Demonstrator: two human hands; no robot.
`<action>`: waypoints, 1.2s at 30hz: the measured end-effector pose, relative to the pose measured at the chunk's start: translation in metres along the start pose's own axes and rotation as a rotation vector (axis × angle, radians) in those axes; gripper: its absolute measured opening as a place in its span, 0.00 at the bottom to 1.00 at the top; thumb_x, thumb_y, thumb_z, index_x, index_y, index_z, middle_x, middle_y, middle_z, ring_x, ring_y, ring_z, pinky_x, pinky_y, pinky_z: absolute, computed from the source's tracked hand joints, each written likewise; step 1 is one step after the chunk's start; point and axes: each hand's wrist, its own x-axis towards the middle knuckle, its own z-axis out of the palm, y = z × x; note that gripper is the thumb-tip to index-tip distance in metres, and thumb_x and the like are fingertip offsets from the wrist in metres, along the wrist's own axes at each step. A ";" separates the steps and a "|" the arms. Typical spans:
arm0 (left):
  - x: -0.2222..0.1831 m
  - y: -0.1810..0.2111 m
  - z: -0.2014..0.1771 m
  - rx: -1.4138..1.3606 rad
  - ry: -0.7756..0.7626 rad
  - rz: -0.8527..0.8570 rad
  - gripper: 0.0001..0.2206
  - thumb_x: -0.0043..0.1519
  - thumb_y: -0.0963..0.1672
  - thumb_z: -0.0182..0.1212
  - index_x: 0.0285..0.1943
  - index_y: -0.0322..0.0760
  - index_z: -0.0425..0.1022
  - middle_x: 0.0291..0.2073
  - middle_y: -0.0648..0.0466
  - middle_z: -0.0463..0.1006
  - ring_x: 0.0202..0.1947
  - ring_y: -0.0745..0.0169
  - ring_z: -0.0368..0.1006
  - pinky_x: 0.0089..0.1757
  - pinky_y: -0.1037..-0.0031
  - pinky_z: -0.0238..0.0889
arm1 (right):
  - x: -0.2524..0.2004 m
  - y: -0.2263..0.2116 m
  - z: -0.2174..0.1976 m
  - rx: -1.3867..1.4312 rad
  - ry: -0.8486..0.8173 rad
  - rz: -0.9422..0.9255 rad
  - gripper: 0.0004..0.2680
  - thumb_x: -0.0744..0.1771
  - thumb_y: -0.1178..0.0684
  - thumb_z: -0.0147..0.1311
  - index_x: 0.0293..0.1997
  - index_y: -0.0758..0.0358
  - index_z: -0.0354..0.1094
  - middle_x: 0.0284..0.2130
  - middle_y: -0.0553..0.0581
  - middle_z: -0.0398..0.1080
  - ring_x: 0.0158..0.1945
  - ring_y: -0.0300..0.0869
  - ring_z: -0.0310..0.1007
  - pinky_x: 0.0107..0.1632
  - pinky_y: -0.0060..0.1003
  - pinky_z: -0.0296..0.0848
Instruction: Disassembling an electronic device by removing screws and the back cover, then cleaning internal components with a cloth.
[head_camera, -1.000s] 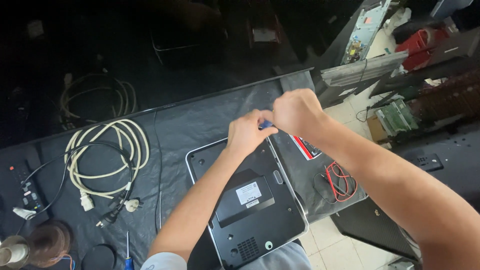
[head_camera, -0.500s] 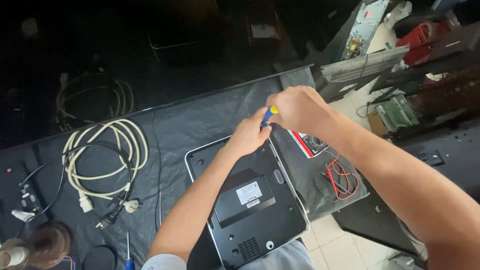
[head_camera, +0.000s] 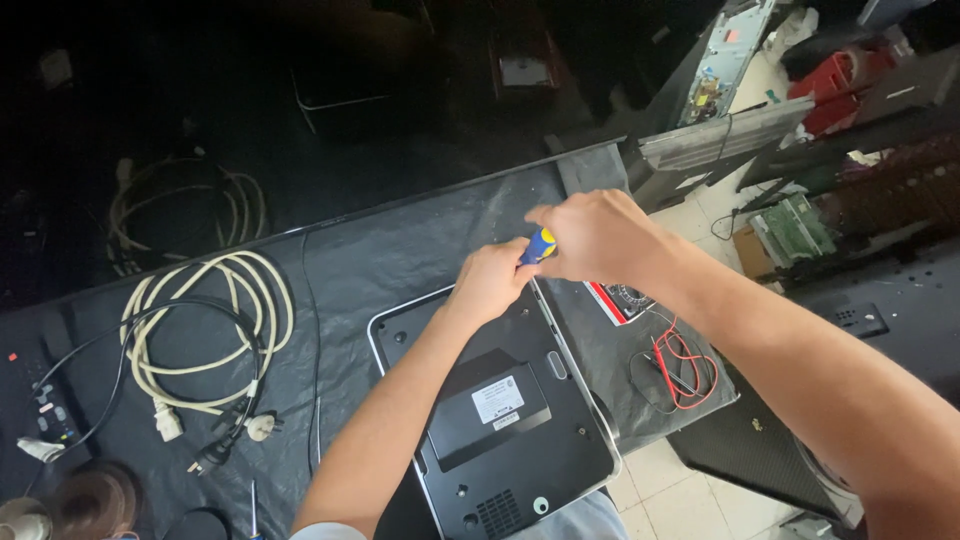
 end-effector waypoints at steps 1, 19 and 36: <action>-0.001 0.007 -0.004 0.000 0.002 -0.002 0.16 0.69 0.52 0.63 0.60 0.46 0.79 0.40 0.51 0.89 0.48 0.44 0.87 0.49 0.55 0.78 | 0.001 -0.002 0.000 -0.001 0.000 -0.002 0.21 0.65 0.31 0.66 0.55 0.55 0.80 0.36 0.59 0.84 0.43 0.51 0.88 0.46 0.45 0.84; -0.002 -0.005 -0.003 -0.144 -0.134 -0.032 0.17 0.69 0.47 0.57 0.65 0.42 0.81 0.53 0.44 0.88 0.60 0.35 0.81 0.59 0.44 0.72 | 0.004 0.004 0.005 0.128 0.017 0.007 0.17 0.71 0.35 0.57 0.59 0.53 0.80 0.40 0.59 0.85 0.48 0.55 0.87 0.54 0.49 0.82; 0.000 -0.002 -0.001 -0.037 0.030 -0.086 0.20 0.67 0.57 0.61 0.50 0.45 0.87 0.35 0.52 0.88 0.48 0.43 0.85 0.53 0.53 0.76 | -0.008 0.002 0.001 0.202 0.034 0.070 0.18 0.69 0.34 0.58 0.59 0.51 0.80 0.38 0.54 0.86 0.42 0.48 0.89 0.53 0.41 0.82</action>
